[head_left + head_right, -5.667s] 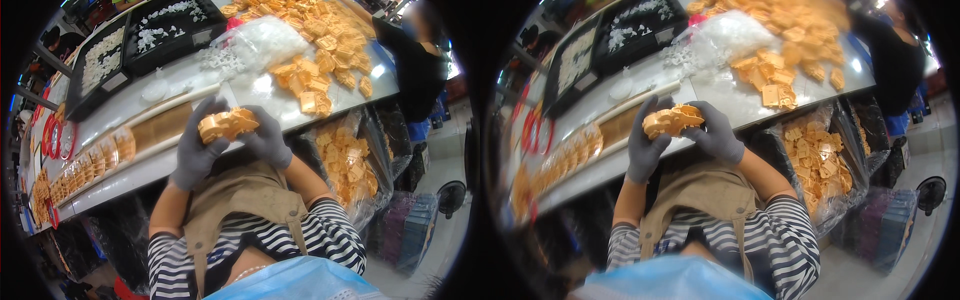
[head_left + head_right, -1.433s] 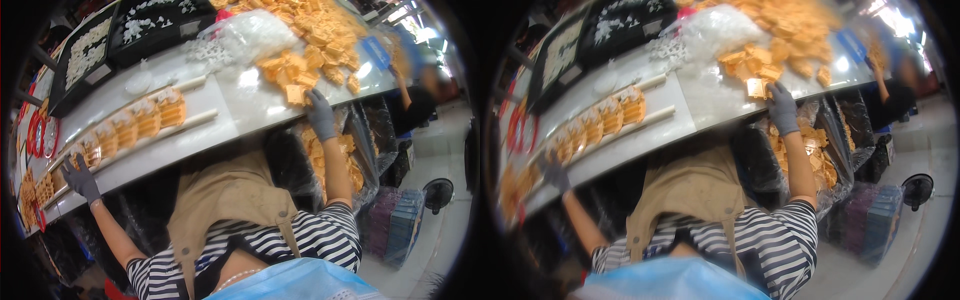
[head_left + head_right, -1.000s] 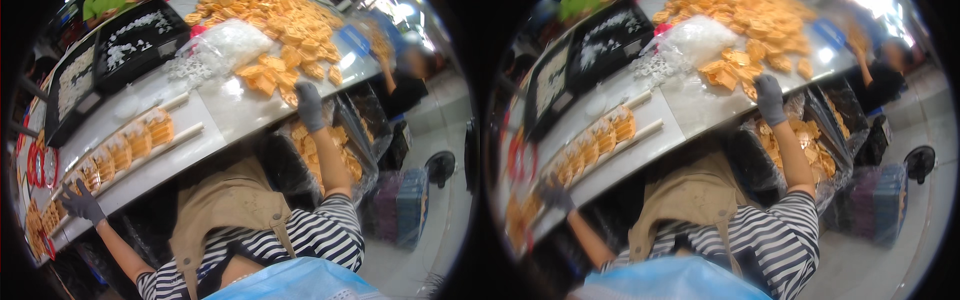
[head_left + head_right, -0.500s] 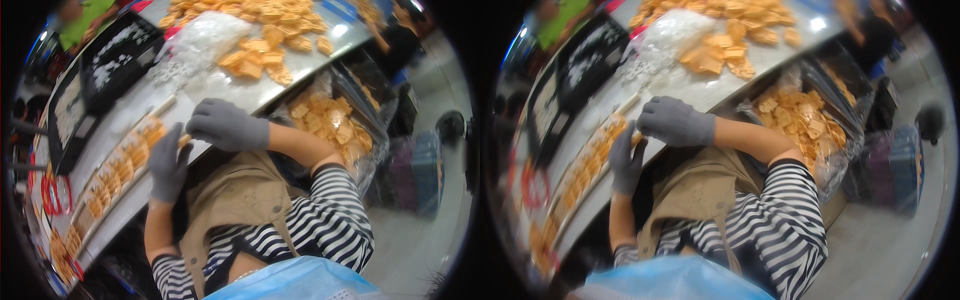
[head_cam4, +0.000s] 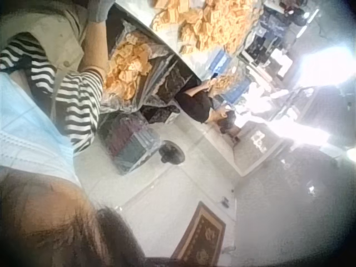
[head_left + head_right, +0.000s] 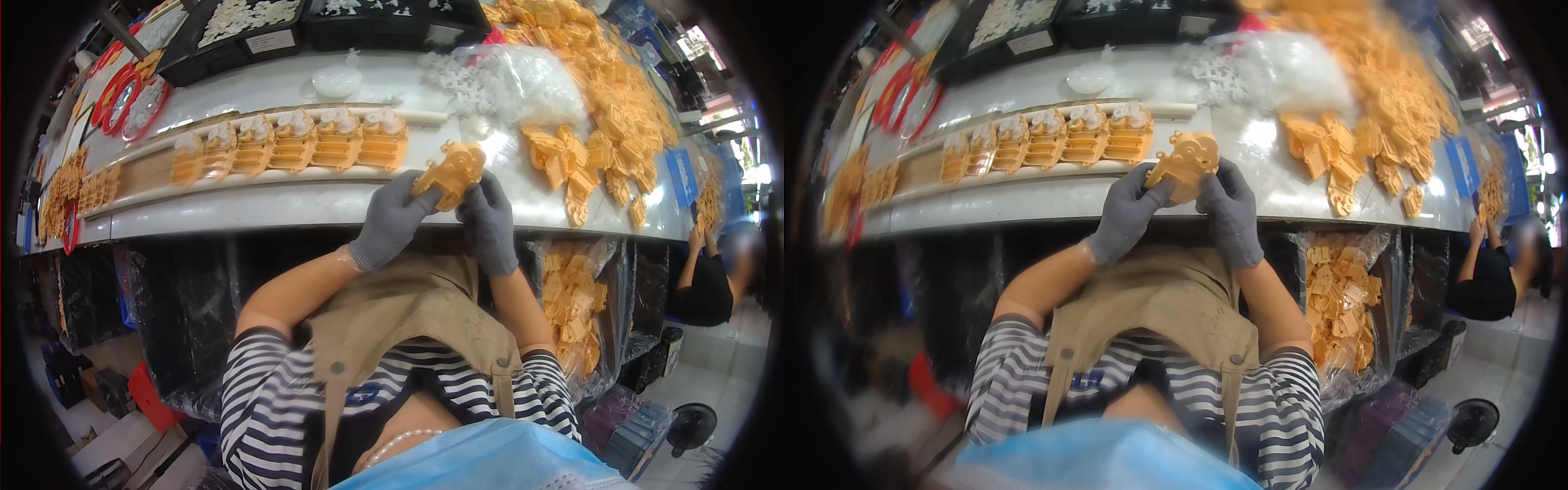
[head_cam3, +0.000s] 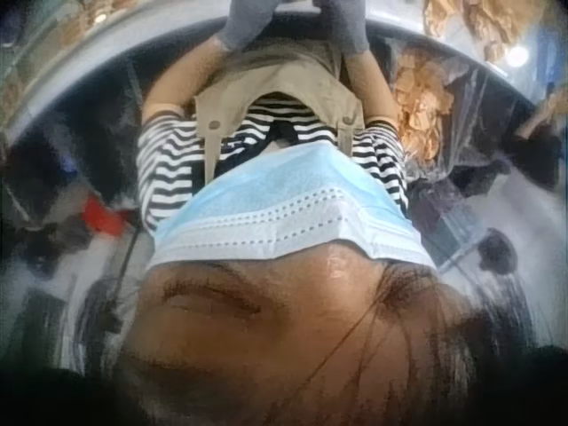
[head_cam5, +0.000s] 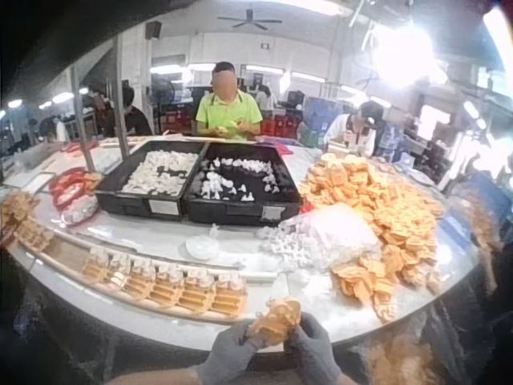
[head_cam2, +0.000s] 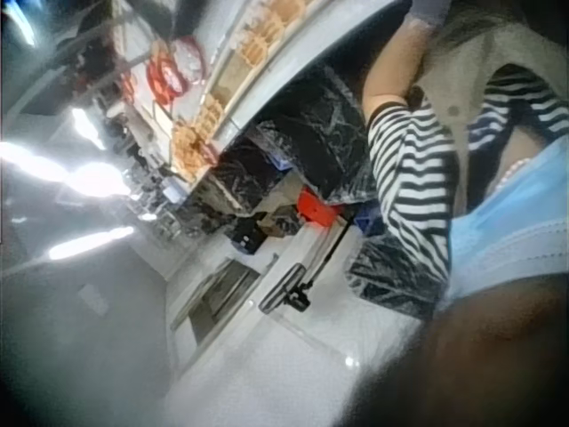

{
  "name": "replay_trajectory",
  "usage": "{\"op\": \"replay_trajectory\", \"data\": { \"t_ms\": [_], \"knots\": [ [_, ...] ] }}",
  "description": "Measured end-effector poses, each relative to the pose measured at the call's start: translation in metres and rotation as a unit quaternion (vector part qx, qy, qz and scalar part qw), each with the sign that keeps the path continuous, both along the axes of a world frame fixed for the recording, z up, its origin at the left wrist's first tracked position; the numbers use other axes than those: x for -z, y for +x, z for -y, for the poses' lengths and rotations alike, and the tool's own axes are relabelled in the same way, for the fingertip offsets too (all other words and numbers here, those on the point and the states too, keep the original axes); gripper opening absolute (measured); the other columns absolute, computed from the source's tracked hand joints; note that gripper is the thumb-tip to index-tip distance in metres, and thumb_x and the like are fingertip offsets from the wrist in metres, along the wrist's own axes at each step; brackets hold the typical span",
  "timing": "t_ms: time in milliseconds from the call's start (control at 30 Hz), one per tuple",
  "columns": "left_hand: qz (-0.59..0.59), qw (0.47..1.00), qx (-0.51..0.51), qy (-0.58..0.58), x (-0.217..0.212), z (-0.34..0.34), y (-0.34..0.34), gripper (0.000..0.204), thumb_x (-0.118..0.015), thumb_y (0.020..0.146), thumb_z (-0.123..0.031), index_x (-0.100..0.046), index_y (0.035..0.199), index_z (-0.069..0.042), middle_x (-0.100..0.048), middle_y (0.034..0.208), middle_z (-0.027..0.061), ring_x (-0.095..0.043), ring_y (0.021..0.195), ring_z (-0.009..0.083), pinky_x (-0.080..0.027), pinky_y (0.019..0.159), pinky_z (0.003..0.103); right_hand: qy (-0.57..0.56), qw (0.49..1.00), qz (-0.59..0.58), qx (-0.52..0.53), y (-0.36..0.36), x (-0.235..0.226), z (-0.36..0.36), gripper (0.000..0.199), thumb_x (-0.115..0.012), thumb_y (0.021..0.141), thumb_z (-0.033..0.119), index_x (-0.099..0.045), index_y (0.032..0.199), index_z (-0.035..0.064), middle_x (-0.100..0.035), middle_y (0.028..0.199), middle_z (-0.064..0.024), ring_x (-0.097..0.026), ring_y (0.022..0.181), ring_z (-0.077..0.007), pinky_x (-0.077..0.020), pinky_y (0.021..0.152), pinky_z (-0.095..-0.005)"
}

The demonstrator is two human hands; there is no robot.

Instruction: Manually assembling and organizing small plastic toy car components on a production line.

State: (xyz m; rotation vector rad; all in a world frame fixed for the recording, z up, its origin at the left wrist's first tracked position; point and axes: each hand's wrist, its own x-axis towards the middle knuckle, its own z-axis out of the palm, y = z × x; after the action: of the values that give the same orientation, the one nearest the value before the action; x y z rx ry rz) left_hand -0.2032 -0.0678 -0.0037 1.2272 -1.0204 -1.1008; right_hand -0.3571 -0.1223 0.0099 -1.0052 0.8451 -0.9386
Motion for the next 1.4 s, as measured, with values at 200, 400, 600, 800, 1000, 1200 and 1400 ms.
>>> {"op": "replay_trajectory", "data": {
  "t_ms": [200, 400, 600, 800, 1000, 1200, 1400],
  "knots": [
    [0.043, 0.995, -0.057, -0.063, -0.002, -0.006, 0.022, 0.046, -0.058, 0.091, -0.016, -0.043, 0.13, 0.003, -0.057, 0.117, 0.014, -0.06, 0.096, 0.0148, -0.049, 0.082, 0.027, -0.069, 0.992, -0.096, -0.033, 0.023, -0.015, 0.02, 0.039, -0.062, 0.086, 0.012, -0.05, 0.122, -0.0009, -0.056, 0.076, -0.0024, -0.049, 0.063, -0.0076, -0.0417, 0.057, -0.0196],
    [0.217, 0.961, -0.161, -0.062, 0.016, -0.019, 0.06, 0.058, -0.065, 0.085, -0.021, -0.04, 0.133, -0.001, -0.062, 0.11, 0.018, -0.066, 0.081, 0.0218, -0.052, 0.074, 0.031, -0.059, 0.987, -0.121, -0.088, 0.057, -0.009, 0.05, 0.045, -0.066, 0.083, 0.017, -0.051, 0.123, 0.0006, -0.058, 0.078, -0.0032, -0.052, 0.063, -0.008, -0.043, 0.057, -0.0209],
    [0.215, 0.971, -0.102, 0.007, 0.01, -0.024, 0.066, 0.058, -0.064, 0.086, -0.017, -0.039, 0.135, -0.001, -0.066, 0.098, 0.0148, -0.065, 0.078, 0.015, -0.051, 0.072, 0.028, -0.038, 0.979, -0.187, -0.075, 0.08, -0.006, 0.06, 0.051, -0.071, 0.077, 0.022, -0.054, 0.12, 0.0016, -0.062, 0.084, -0.0065, -0.055, 0.066, -0.0093, -0.0474, 0.058, -0.0219],
    [0.208, 0.971, -0.116, -0.012, 0.01, -0.026, 0.066, 0.056, -0.064, 0.086, -0.017, -0.041, 0.134, -0.001, -0.068, 0.086, 0.0124, -0.065, 0.075, 0.0158, -0.051, 0.07, 0.027, -0.043, 0.974, -0.208, -0.084, 0.083, 0.002, 0.068, 0.051, -0.071, 0.077, 0.025, -0.055, 0.119, 0.0015, -0.062, 0.087, -0.0079, -0.057, 0.068, -0.0104, -0.0492, 0.058, -0.0234],
    [0.215, 0.97, -0.112, -0.027, 0.014, -0.026, 0.067, 0.058, -0.065, 0.083, -0.023, -0.042, 0.132, -0.002, -0.067, 0.084, 0.0151, -0.067, 0.075, 0.024, -0.052, 0.069, 0.033, -0.132, 0.958, -0.25, -0.049, 0.084, 0.02, 0.078, 0.059, -0.071, 0.077, 0.03, -0.051, 0.122, -0.0008, -0.063, 0.094, -0.0119, -0.061, 0.084, -0.0163, -0.0514, 0.072, -0.0269],
    [0.234, 0.965, -0.111, -0.027, 0.013, -0.023, 0.065, 0.056, -0.064, 0.085, -0.018, -0.042, 0.134, -0.003, -0.067, 0.085, 0.0146, -0.066, 0.077, 0.0191, -0.052, 0.071, 0.03, -0.159, 0.936, -0.286, -0.127, 0.092, 0.015, 0.079, 0.064, -0.071, 0.077, 0.029, -0.046, 0.127, -0.0027, -0.059, 0.11, -0.0183, -0.062, 0.094, -0.0214, -0.0515, 0.078, -0.029],
    [0.233, 0.966, -0.108, -0.038, 0.009, -0.026, 0.064, 0.055, -0.064, 0.084, -0.018, -0.042, 0.131, 0.0, -0.066, 0.085, 0.0169, -0.067, 0.078, 0.0232, -0.053, 0.071, 0.033, -0.002, 0.975, -0.159, -0.157, 0.089, -0.005, 0.077, 0.066, -0.068, 0.08, 0.023, -0.037, 0.132, -0.0062, -0.057, 0.108, -0.0165, -0.061, 0.092, -0.0222, -0.0544, 0.074, -0.0296]
  ]
}}
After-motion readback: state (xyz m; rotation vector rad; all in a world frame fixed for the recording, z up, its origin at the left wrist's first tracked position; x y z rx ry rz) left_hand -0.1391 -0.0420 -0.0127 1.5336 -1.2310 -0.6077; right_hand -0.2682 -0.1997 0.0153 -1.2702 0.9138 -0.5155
